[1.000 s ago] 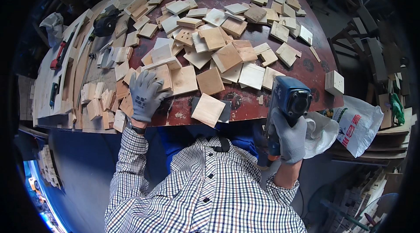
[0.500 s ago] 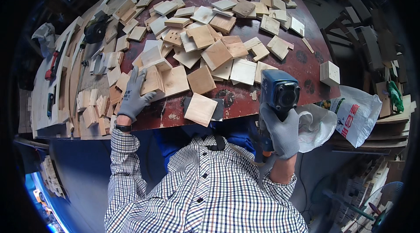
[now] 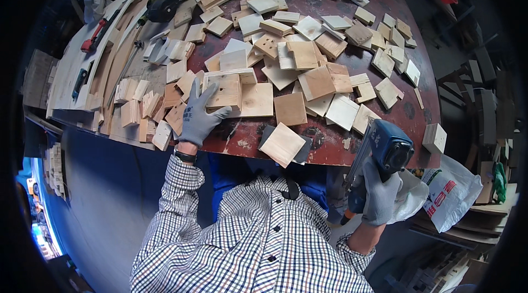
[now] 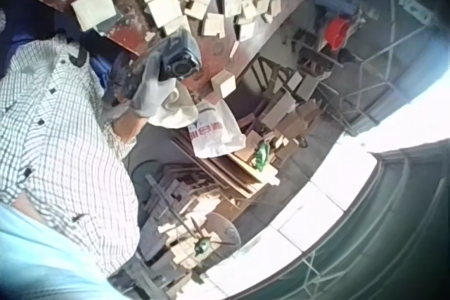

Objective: The person assembles small wooden boxes by joining pieces with a nail gun and then smoothing the surfaces with a sanding block. They repeatedly pick up components, align them, fasten them, and sand the finished boxes on a cluttered workbench.

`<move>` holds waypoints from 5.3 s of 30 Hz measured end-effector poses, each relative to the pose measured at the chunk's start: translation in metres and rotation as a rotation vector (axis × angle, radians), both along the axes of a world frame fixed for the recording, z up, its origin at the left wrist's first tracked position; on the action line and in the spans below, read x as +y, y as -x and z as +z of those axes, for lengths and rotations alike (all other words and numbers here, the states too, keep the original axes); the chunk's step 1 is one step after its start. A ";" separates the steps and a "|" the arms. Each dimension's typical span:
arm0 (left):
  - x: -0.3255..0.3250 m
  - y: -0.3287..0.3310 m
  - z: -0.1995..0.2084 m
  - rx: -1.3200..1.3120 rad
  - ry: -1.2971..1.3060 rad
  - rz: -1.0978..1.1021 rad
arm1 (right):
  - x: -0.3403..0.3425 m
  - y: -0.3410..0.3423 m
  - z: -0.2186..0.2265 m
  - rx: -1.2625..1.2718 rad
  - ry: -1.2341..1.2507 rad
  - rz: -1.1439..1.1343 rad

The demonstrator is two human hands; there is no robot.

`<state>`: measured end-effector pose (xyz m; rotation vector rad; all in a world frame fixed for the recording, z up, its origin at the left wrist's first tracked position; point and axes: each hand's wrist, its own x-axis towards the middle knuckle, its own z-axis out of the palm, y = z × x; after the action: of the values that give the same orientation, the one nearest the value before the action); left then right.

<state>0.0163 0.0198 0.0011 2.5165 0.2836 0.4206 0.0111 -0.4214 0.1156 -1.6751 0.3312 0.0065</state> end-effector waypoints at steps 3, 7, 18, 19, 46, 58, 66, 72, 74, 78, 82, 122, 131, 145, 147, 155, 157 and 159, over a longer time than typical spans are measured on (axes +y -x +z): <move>-0.001 0.001 -0.008 -0.040 0.028 -0.017 | -0.004 -0.002 -0.005 0.024 0.020 0.031; -0.004 0.001 -0.013 -0.111 -0.014 -0.023 | 0.001 -0.001 -0.001 0.030 0.038 0.037; 0.005 0.003 -0.022 -0.197 -0.133 -0.103 | 0.009 -0.001 0.005 0.055 0.051 0.096; 0.008 0.003 -0.026 -0.181 -0.101 -0.100 | 0.010 0.000 0.007 0.058 0.055 0.085; -0.013 -0.001 -0.023 -0.210 0.000 -0.019 | 0.023 -0.014 0.020 0.092 0.092 0.084; -0.011 0.003 -0.019 -0.164 -0.107 -0.033 | 0.019 -0.017 0.015 0.118 0.071 0.033; -0.013 0.002 -0.016 -0.154 -0.105 -0.037 | 0.011 -0.019 0.011 0.128 0.051 0.019; -0.014 0.001 -0.012 -0.140 -0.139 -0.069 | 0.008 -0.019 0.009 0.118 0.030 -0.001; -0.012 0.002 -0.013 -0.138 -0.152 -0.078 | 0.009 -0.020 0.010 0.126 0.002 0.010; -0.007 0.004 -0.019 -0.095 -0.129 -0.080 | 0.011 -0.021 0.013 0.130 -0.001 0.000; -0.008 0.009 -0.001 -0.011 -0.197 -0.116 | 0.005 -0.021 0.010 0.152 -0.007 -0.007; 0.101 -0.215 0.027 0.124 -0.192 -0.303 | -0.011 0.016 0.020 -0.057 -0.019 -0.137; 0.131 -0.202 -0.001 0.111 -0.303 0.118 | -0.015 0.026 0.008 -0.070 0.001 -0.095; -0.007 0.031 0.016 -0.032 -0.084 0.095 | 0.018 0.003 0.015 0.007 0.016 0.056; -0.011 0.023 0.009 -0.051 -0.122 0.083 | 0.023 0.005 0.017 -0.003 0.017 0.091; 0.000 0.002 -0.016 -0.164 -0.020 -0.054 | 0.024 0.010 0.020 -0.027 0.036 0.108; -0.002 0.004 -0.016 -0.154 -0.026 -0.049 | 0.031 0.010 0.027 -0.009 0.051 0.085; -0.001 0.005 -0.020 -0.175 -0.068 -0.054 | 0.033 0.008 0.030 0.000 0.056 0.081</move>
<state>0.0112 0.0183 -0.0192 2.5265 0.1345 0.6344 0.0036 -0.3880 0.1455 -1.7429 0.2653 0.0583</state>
